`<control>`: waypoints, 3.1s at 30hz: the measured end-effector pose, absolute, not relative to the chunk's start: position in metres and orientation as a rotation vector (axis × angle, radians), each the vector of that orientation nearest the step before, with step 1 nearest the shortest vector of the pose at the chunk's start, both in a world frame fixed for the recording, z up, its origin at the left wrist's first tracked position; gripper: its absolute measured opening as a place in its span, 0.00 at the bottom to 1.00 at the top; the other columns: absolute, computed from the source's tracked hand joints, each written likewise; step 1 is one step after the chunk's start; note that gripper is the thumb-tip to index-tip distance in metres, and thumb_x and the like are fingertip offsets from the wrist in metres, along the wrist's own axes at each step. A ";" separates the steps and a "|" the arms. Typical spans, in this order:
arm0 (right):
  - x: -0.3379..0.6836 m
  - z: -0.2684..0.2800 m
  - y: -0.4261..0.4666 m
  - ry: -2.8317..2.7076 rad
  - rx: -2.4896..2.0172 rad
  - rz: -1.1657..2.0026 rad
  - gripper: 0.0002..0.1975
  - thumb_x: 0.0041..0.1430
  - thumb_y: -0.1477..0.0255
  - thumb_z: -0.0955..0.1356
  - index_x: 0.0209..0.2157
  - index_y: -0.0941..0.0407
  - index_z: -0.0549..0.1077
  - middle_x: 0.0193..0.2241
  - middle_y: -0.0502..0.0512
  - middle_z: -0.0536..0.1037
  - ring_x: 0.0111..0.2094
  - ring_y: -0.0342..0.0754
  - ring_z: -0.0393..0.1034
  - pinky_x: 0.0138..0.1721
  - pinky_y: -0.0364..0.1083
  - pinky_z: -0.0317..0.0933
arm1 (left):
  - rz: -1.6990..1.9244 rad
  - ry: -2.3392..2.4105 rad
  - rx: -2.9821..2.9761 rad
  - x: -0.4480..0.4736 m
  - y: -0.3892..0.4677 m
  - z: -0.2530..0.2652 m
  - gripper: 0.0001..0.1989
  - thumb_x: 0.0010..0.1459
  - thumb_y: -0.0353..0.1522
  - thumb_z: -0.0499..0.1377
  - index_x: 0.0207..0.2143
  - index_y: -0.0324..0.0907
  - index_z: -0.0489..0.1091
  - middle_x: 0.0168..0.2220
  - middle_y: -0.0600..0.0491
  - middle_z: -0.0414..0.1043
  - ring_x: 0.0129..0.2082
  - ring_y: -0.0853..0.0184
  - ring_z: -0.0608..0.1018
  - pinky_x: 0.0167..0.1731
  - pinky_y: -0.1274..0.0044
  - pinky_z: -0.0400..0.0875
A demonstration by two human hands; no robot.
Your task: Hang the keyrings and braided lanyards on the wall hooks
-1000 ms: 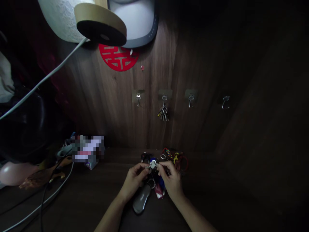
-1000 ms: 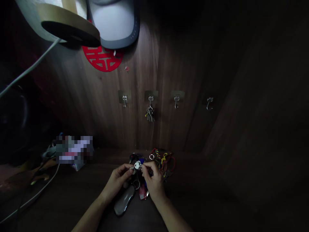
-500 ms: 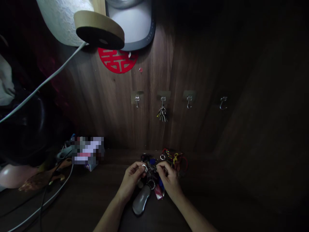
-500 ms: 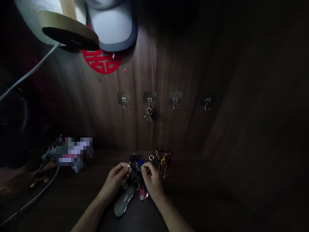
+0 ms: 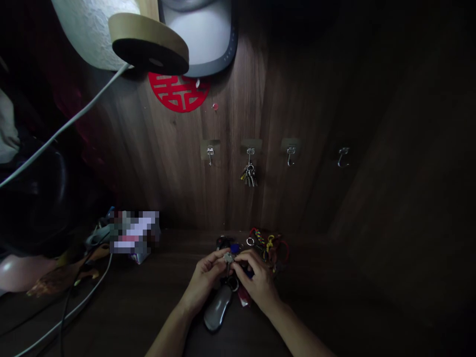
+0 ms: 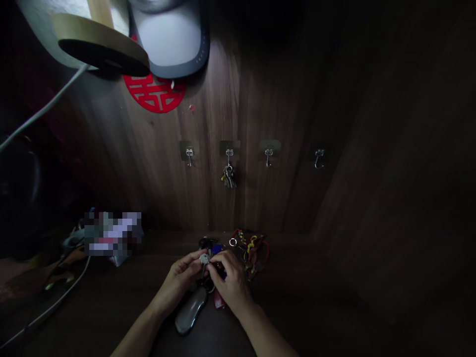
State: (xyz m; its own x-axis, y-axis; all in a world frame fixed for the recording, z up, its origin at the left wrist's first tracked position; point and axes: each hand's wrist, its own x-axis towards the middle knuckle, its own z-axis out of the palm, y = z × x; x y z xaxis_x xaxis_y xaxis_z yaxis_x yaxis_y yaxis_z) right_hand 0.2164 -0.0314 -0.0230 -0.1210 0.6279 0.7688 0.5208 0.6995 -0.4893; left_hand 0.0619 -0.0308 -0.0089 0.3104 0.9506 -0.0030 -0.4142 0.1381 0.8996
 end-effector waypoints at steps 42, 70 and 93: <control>0.219 -0.019 -0.031 -1.710 -0.998 0.261 0.08 0.60 0.72 0.61 0.28 0.55 0.66 0.24 0.49 0.70 0.26 0.43 0.66 0.27 0.40 0.60 | 1.174 0.909 1.205 0.063 -0.034 -0.003 0.18 0.45 0.41 0.65 0.36 0.39 0.74 0.19 0.58 0.67 0.20 0.74 0.67 0.22 0.84 0.60; 0.224 0.172 0.061 -1.330 -0.933 0.402 0.05 0.47 0.71 0.66 0.21 0.57 0.68 0.16 0.46 0.72 0.13 0.37 0.62 0.16 0.37 0.54 | 1.403 1.331 1.585 0.051 -0.012 -0.037 0.14 0.53 0.42 0.52 0.33 0.43 0.69 0.32 0.50 0.78 0.32 0.63 0.79 0.33 0.75 0.72; 0.231 0.174 0.076 -1.069 -1.029 0.668 0.11 0.51 0.74 0.68 0.19 0.57 0.63 0.13 0.46 0.72 0.11 0.36 0.64 0.10 0.33 0.52 | 1.364 1.304 1.662 0.050 -0.013 -0.041 0.11 0.54 0.38 0.52 0.34 0.44 0.69 0.33 0.52 0.78 0.33 0.64 0.78 0.35 0.75 0.71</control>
State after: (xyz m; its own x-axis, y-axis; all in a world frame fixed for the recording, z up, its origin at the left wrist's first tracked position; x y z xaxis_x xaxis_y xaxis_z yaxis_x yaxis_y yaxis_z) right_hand 0.2305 0.0760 0.1736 0.3664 0.8486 0.3816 0.0290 0.3995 -0.9163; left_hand 0.0496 -0.0134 -0.0413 -0.0192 0.9385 0.3446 0.3021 -0.3231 0.8968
